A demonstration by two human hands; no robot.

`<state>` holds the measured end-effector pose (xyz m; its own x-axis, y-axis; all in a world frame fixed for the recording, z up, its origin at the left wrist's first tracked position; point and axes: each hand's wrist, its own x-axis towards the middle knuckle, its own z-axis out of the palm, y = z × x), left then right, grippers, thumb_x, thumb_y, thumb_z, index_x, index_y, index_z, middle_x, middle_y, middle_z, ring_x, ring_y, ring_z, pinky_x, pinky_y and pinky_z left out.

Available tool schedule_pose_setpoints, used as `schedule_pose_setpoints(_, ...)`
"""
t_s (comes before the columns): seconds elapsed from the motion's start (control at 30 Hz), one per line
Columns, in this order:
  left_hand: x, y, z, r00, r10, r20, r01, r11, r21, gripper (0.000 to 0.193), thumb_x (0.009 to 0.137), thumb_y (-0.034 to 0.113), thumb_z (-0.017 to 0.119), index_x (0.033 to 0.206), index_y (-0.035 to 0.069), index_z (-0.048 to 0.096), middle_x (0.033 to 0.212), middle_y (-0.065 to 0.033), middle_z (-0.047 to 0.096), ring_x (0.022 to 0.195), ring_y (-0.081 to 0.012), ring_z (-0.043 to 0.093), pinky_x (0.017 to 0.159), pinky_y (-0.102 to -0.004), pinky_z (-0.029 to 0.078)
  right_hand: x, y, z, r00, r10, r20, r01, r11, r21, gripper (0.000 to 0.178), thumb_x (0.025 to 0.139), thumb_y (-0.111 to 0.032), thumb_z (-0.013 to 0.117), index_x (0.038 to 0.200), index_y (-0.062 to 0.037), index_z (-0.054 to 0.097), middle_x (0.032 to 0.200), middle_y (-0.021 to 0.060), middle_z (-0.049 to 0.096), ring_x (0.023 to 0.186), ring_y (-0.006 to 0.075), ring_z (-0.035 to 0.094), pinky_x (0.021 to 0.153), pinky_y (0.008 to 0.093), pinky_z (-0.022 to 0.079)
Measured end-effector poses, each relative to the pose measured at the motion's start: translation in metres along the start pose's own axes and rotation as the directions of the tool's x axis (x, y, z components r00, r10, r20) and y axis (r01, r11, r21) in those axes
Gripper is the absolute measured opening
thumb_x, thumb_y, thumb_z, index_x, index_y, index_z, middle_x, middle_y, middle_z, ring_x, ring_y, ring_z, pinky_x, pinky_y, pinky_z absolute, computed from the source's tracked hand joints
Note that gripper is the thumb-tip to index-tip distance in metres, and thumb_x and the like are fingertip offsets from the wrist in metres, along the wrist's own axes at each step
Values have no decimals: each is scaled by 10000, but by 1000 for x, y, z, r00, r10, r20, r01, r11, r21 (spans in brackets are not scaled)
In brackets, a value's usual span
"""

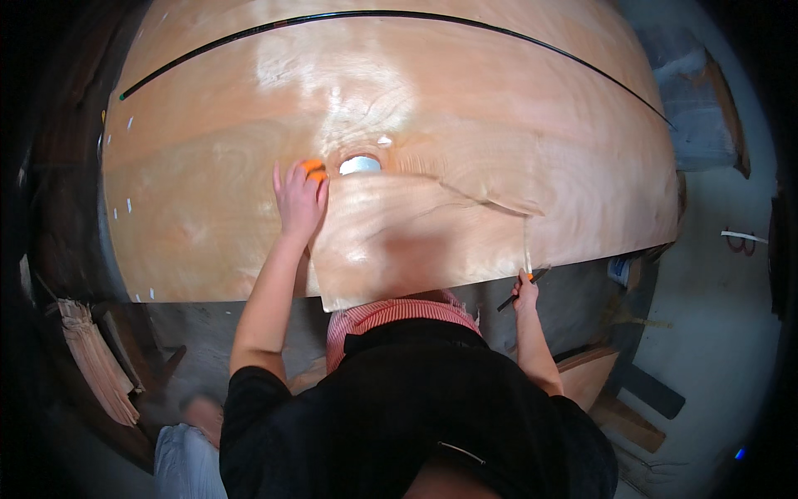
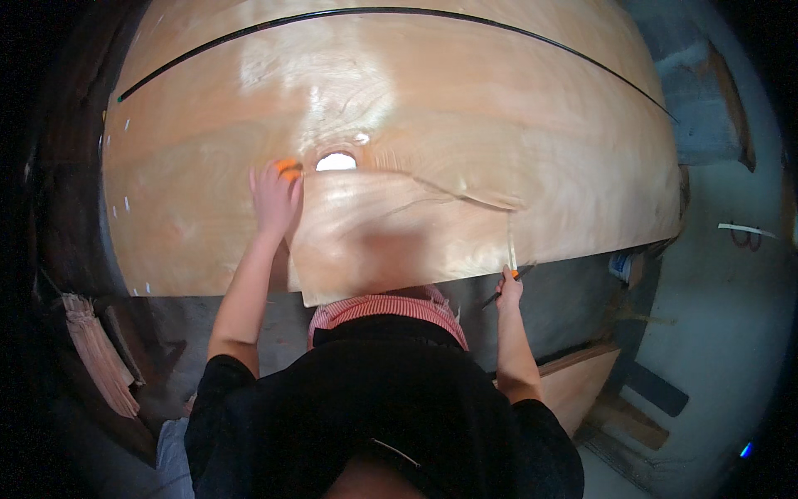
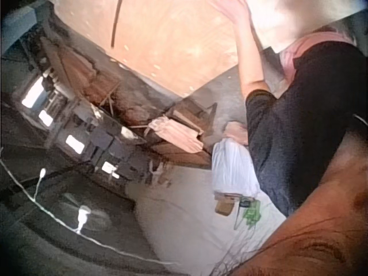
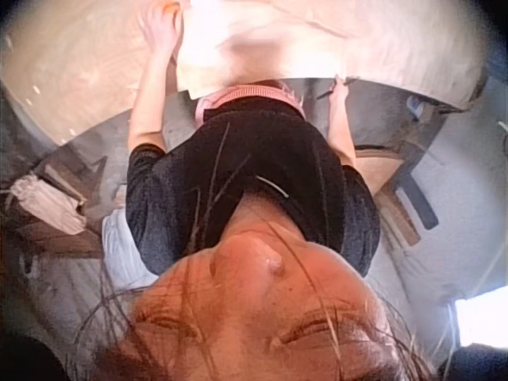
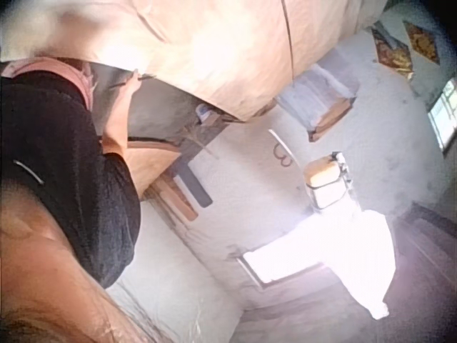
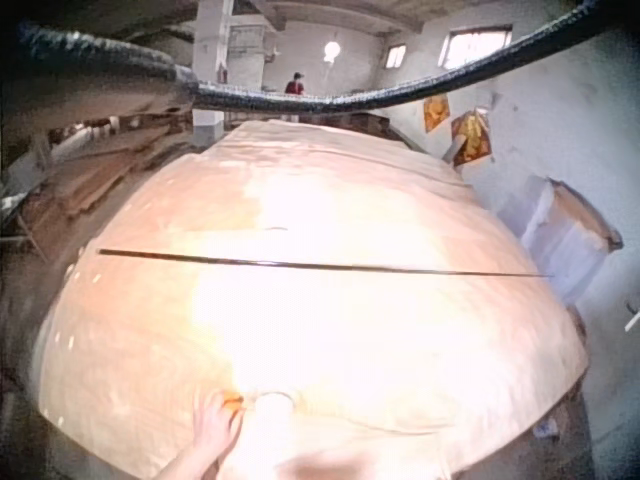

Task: The person uses a utility knife to cut thin wood veneer sheets on a large curved workbench. They repeatedly place a veneer sheet on the surface, cut it into smaller pieces, and then stack the cut pieces aside. The person also lifts and repositions larger veneer sheets on the workbench during the process.

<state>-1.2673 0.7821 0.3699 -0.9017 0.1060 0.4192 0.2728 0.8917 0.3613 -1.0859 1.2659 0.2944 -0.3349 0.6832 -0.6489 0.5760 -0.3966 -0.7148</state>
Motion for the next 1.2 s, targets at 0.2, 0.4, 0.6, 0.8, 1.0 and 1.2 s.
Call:
schedule_pose_setpoints(0.2,21,-24,44,998,-30,-54,32,999,33,177,697,107,608,866,82,560,1035,-59,499,1060,-233,426,949,-505,240,-13,-22,18,997,-69,-45,64,992,-109,203,762,-202,626,724,-93,458,573,-14,414,390,68,307,329,217,238)
schedule_pose_setpoints(0.4,-23,-10,63,991,-125,51,124,992,28,425,722,163,589,1127,95,481,1243,-96,366,1192,-239,312,958,-502,232,-50,-34,20,944,-282,173,326,885,-332,154,848,-216,478,850,-73,423,558,3,393,375,74,352,317,211,275)
schedule_pose_setpoints(0.6,-32,-23,44,938,-346,33,341,934,103,518,760,248,536,1235,104,389,1348,-113,248,1217,-287,265,962,-508,198,-135,-78,113,502,-45,864,826,320,-463,199,864,-196,440,949,-20,476,636,47,489,510,118,478,482,264,407)
schedule_pose_setpoints(0.8,-35,-31,50,894,-444,-56,448,883,139,508,778,257,520,1244,110,381,1345,-128,242,1240,-265,236,983,-489,188,-191,-71,228,238,185,954,916,283,-283,170,848,-167,427,915,-23,487,630,131,533,578,227,539,547,326,423)
schedule_pose_setpoints(1.0,-32,-32,47,884,-465,-40,466,877,120,472,771,159,509,1228,114,401,1341,-104,260,1220,-258,276,965,-504,210,-190,-10,327,55,123,991,992,108,-68,161,829,-83,394,950,13,441,713,162,550,672,308,540,618,384,422)
schedule_pose_setpoints(1.2,-32,-35,49,915,-401,-34,402,906,133,368,736,126,509,1101,93,527,1231,-102,414,1210,-227,311,973,-476,219,-196,6,338,70,129,989,958,-284,-31,406,734,-21,402,1137,17,373,755,206,552,655,332,558,575,426,450)
